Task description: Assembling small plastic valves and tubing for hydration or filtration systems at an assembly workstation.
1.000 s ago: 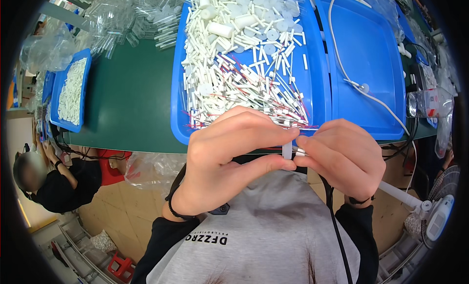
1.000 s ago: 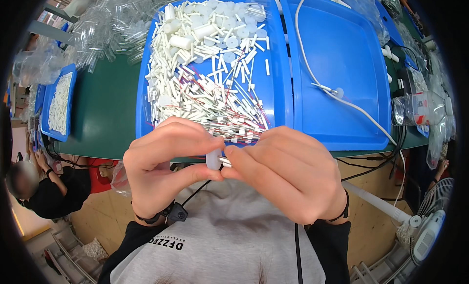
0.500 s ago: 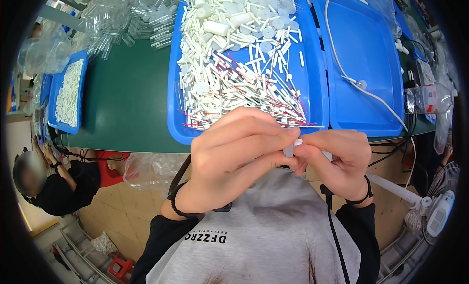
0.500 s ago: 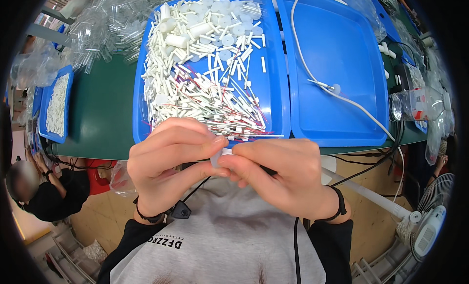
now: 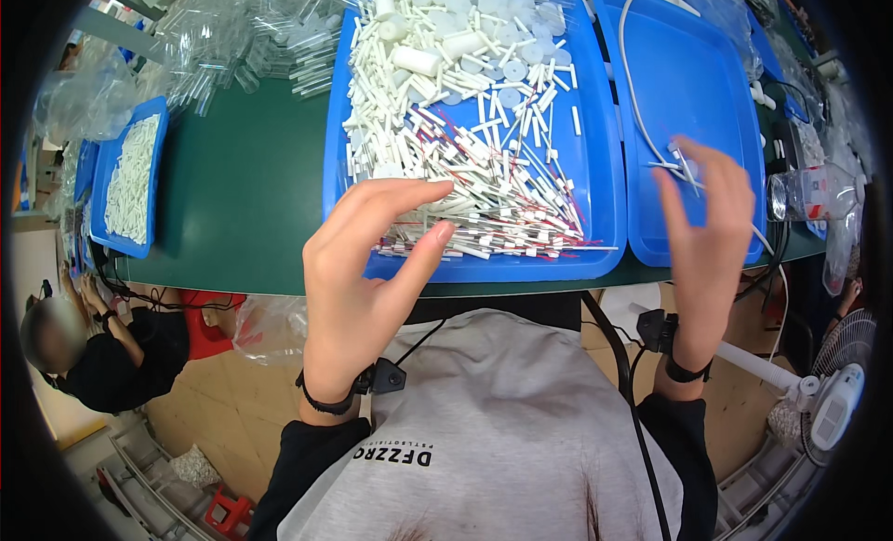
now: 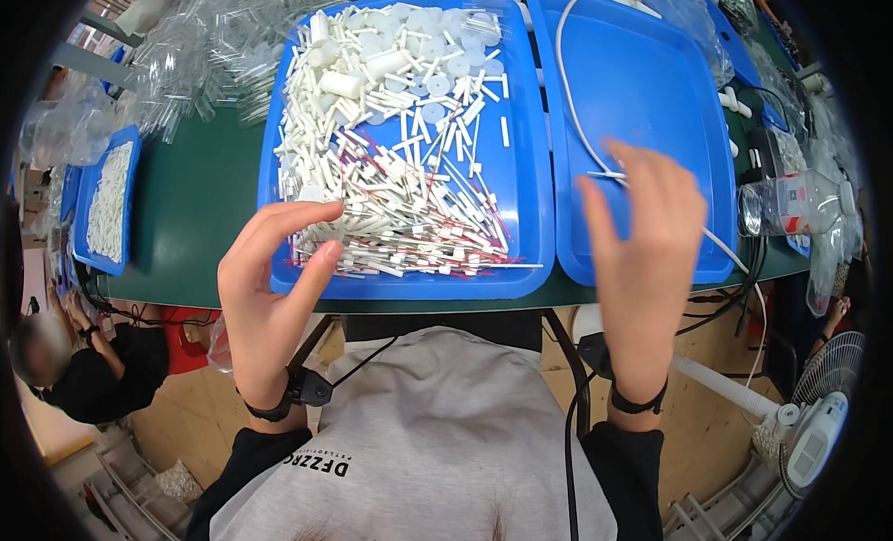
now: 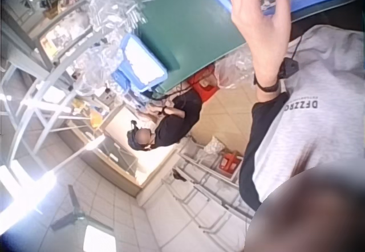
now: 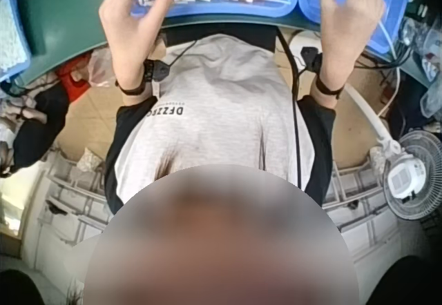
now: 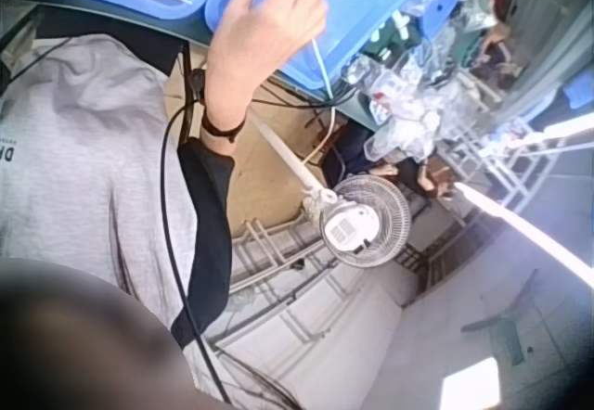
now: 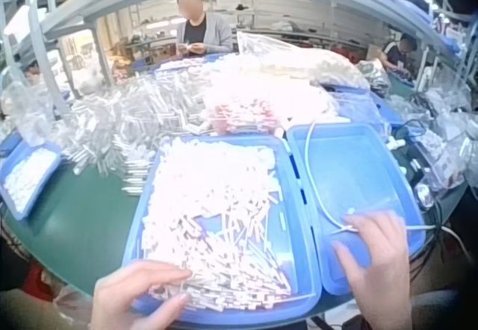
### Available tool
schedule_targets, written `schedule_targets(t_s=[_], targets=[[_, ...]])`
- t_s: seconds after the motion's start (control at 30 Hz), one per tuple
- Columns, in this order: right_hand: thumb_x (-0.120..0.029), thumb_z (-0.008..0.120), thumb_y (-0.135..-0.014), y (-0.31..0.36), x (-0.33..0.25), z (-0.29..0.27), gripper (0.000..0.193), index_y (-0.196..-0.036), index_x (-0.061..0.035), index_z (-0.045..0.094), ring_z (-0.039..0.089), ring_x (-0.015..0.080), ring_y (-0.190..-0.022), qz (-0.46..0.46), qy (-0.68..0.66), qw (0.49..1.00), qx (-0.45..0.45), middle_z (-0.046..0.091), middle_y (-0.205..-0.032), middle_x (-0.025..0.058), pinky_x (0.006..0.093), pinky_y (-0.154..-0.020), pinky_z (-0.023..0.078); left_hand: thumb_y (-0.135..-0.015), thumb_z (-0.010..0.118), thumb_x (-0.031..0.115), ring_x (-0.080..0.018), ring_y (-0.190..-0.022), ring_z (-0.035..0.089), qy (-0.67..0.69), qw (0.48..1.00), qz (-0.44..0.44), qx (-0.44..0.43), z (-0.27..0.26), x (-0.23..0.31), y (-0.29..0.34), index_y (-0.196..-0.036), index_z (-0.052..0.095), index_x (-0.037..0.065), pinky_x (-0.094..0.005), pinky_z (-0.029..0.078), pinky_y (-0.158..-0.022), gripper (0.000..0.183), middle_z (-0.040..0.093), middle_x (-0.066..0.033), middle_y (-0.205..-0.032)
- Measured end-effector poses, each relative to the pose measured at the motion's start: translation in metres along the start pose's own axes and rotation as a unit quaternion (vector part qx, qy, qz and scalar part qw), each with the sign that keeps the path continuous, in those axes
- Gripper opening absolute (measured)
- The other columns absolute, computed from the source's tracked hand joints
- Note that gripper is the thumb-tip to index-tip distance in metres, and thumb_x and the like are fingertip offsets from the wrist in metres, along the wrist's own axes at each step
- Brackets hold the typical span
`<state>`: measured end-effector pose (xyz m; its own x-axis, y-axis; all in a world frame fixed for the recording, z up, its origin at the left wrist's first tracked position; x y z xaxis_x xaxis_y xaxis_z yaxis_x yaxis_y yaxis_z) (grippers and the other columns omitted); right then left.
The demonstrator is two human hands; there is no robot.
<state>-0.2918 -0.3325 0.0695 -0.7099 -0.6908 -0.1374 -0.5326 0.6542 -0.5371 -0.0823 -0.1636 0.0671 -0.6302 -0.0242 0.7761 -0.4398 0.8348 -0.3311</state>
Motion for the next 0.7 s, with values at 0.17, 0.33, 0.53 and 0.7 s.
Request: schedule_targets(t_s=[0.17,0.33,0.53,0.7], targets=[[-0.01,0.072,-0.076,-0.006,-0.027,0.026,0.014,-0.085,-0.0021,0.065,0.054,0.0264,-0.083,-0.106,-0.149,0.978,-0.099,0.059,-0.082,0.0083,0.0385,-0.082,0.039,-0.077,0.068,-0.003,-0.0203,-0.085,0.064,-0.037,0.999,0.018,0.009,0.005,0.003,-0.005,-0.096,0.067,-0.002,-0.0285,0.048,-0.078,0.019,0.068,-0.0115,-0.092],[-0.005,0.067,-0.076,-0.004,-0.032,0.041,0.009,-0.084,-0.0007,0.067,0.051,0.0271,-0.084,-0.133,-0.111,0.971,-0.167,0.059,-0.079,0.0103,0.0388,-0.079,0.037,-0.078,0.068,-0.002,-0.0213,-0.084,0.065,-0.053,0.998,0.034,-0.001,0.004,0.001,-0.012,-0.093,0.068,-0.002,-0.0292,0.049,-0.075,0.015,0.068,-0.0109,-0.089],[-0.002,0.064,-0.08,-0.004,-0.031,0.038,0.015,-0.094,0.0011,0.066,0.051,0.0298,-0.086,-0.089,-0.176,0.964,-0.177,0.058,-0.086,0.0129,0.0389,-0.08,0.038,-0.08,0.067,0.003,-0.0261,-0.083,0.066,-0.061,0.992,0.08,-0.079,0.018,0.005,-0.051,-0.091,0.067,-0.001,-0.0325,0.05,-0.074,0.011,0.068,-0.0134,-0.088],[0.002,0.061,-0.084,-0.005,-0.021,0.02,0.015,-0.098,0.0019,0.064,0.057,0.027,-0.086,0.036,-0.268,0.961,-0.062,0.057,-0.09,0.013,0.0355,-0.078,0.044,-0.079,0.064,0.006,-0.0311,-0.084,0.066,-0.113,0.966,0.124,-0.197,0.052,-0.001,-0.096,-0.09,0.067,-0.002,-0.0353,0.051,-0.077,0.014,0.068,-0.0162,-0.09]])
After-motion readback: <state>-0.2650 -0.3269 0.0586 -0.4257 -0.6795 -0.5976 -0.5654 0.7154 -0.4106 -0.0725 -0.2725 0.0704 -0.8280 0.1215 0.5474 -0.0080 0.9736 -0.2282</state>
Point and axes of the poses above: each hand's wrist, its own y-axis away from the middle knuckle, its own z-axis out of the palm, x = y × z, the point moved 1 cm from there along -y, towards the middle knuckle
